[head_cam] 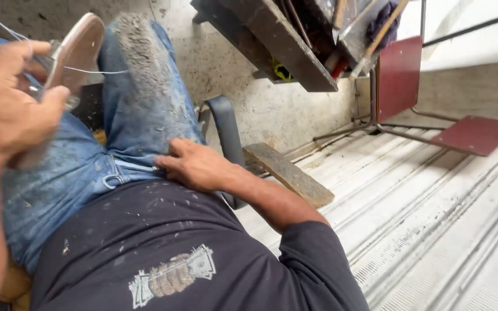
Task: Manually stitching the sole of a sandal using a hook tool and white thread
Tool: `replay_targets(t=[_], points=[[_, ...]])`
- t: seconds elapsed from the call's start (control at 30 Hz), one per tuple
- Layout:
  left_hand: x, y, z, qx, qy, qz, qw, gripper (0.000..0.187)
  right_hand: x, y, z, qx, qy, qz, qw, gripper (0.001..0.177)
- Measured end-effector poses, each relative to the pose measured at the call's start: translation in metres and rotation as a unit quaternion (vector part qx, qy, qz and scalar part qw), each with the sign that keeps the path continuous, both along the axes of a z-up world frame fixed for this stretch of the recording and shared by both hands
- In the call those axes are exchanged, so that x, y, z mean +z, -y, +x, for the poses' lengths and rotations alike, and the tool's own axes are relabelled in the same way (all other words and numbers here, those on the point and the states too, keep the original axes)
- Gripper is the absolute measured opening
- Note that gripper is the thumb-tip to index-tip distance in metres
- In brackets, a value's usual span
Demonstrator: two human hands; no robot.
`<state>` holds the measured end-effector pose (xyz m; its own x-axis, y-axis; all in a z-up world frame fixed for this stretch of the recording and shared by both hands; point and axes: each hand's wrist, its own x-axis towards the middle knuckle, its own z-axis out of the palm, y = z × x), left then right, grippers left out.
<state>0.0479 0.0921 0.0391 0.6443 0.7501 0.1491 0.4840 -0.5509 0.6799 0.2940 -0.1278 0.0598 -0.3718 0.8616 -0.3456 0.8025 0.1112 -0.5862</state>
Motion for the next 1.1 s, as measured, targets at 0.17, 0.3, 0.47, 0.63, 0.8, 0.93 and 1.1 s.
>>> replay_targets(t=[0.17, 0.3, 0.47, 0.63, 0.8, 0.93, 1.1], points=[[-0.004, -0.017, 0.005, -0.147, 0.038, 0.185, 0.971, 0.046, 0.023, -0.012, 0.044, -0.073, 0.011, 0.148, 0.986, 0.039], [-0.059, 0.009, -0.006, -0.093, -0.157, 0.254, 0.95, 0.041, 0.015, -0.027, 0.16, -0.281, 0.063, 0.298, 0.91, 0.008], [-0.039, 0.031, -0.011, -0.034, -0.004, 0.155, 0.987, 0.04, 0.007, -0.044, 0.326, -0.411, 0.225, 0.426, 0.774, 0.007], [-0.008, 0.047, -0.057, 0.027, 0.028, 0.164, 0.986, 0.018, -0.038, -0.05, 0.478, -0.423, 0.404, 0.268, 0.765, 0.039], [0.005, 0.045, -0.101, 0.13, -0.027, 0.172, 0.976, 0.024, -0.069, -0.053, 0.54, -0.306, 0.539, 0.047, 0.783, 0.032], [0.008, 0.047, -0.099, 0.135, -0.09, 0.171, 0.972, 0.032, -0.022, -0.021, 0.493, -0.494, 0.275, 0.187, 0.803, 0.009], [-0.008, 0.042, -0.029, 0.02, -0.051, 0.195, 0.979, 0.056, 0.019, -0.007, 0.307, -0.582, -0.326, 0.394, 0.633, 0.029]])
